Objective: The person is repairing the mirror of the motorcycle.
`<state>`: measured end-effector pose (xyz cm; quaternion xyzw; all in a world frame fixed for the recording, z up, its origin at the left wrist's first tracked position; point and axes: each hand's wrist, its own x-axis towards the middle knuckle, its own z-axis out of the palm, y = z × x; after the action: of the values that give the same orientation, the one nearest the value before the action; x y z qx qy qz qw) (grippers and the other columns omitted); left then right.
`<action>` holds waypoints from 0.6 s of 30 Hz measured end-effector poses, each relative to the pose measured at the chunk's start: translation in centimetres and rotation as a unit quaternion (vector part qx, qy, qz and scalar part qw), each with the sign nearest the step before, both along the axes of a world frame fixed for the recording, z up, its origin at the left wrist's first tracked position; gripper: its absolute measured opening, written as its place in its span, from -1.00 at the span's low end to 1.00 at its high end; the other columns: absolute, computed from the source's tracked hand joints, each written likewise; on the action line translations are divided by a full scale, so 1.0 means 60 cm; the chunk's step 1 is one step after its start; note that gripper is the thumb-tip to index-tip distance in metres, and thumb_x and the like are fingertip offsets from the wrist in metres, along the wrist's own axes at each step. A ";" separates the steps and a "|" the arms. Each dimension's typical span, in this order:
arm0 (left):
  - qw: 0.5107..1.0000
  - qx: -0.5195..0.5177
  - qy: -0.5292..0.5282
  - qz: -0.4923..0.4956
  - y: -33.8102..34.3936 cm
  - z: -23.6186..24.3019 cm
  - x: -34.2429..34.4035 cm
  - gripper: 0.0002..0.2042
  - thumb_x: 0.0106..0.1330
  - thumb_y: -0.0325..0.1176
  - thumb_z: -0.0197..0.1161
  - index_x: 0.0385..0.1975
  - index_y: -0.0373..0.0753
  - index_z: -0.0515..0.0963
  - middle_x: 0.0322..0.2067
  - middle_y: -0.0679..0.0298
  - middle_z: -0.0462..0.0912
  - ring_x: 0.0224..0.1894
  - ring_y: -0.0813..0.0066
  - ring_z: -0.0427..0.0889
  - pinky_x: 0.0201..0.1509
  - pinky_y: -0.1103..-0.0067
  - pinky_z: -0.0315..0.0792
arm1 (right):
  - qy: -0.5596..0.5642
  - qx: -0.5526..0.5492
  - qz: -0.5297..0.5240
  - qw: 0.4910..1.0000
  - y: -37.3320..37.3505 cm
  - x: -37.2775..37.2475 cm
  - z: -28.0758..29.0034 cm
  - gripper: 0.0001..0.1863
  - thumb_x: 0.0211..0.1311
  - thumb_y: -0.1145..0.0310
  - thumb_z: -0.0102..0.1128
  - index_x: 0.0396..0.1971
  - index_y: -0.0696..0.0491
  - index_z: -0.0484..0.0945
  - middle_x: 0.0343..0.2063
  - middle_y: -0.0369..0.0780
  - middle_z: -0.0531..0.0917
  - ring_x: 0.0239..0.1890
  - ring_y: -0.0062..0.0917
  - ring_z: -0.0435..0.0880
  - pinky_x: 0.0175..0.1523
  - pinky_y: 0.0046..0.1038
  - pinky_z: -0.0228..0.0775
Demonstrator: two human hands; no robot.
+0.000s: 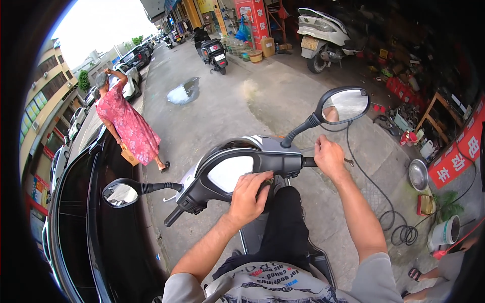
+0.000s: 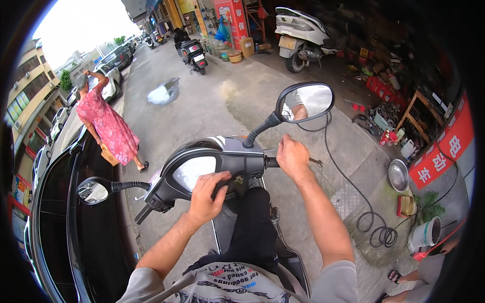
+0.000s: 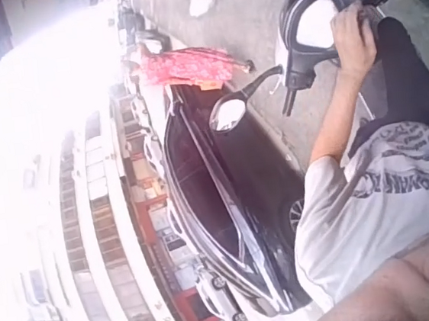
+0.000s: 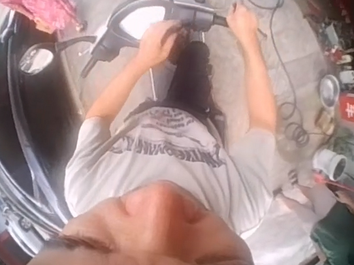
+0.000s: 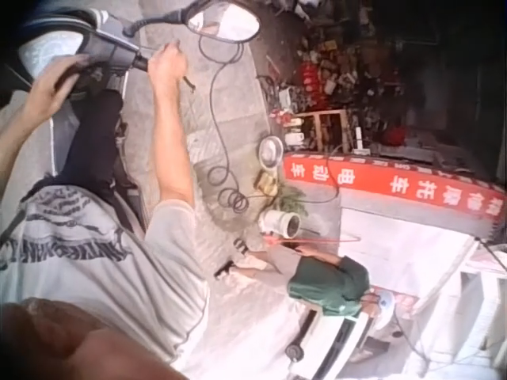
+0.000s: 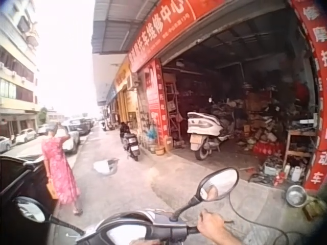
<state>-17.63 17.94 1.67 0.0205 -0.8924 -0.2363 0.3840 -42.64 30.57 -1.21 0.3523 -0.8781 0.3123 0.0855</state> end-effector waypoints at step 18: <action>0.787 0.141 -0.121 0.588 -0.253 -0.180 0.337 -0.67 0.36 -0.07 0.01 -0.24 -0.17 0.62 -0.35 0.02 0.69 -0.20 -0.06 0.64 -0.09 0.18 0.47 | 0.018 0.024 -0.055 0.998 -0.031 0.000 -0.102 -0.67 0.27 0.15 0.00 -0.35 0.10 0.61 -0.35 0.07 0.65 -0.22 0.04 0.62 -0.11 -0.02 0.43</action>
<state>2.61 2.75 -9.11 0.6232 -0.7038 -0.0836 0.3306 -42.65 28.73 -7.34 0.3107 -0.9019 0.2793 0.1097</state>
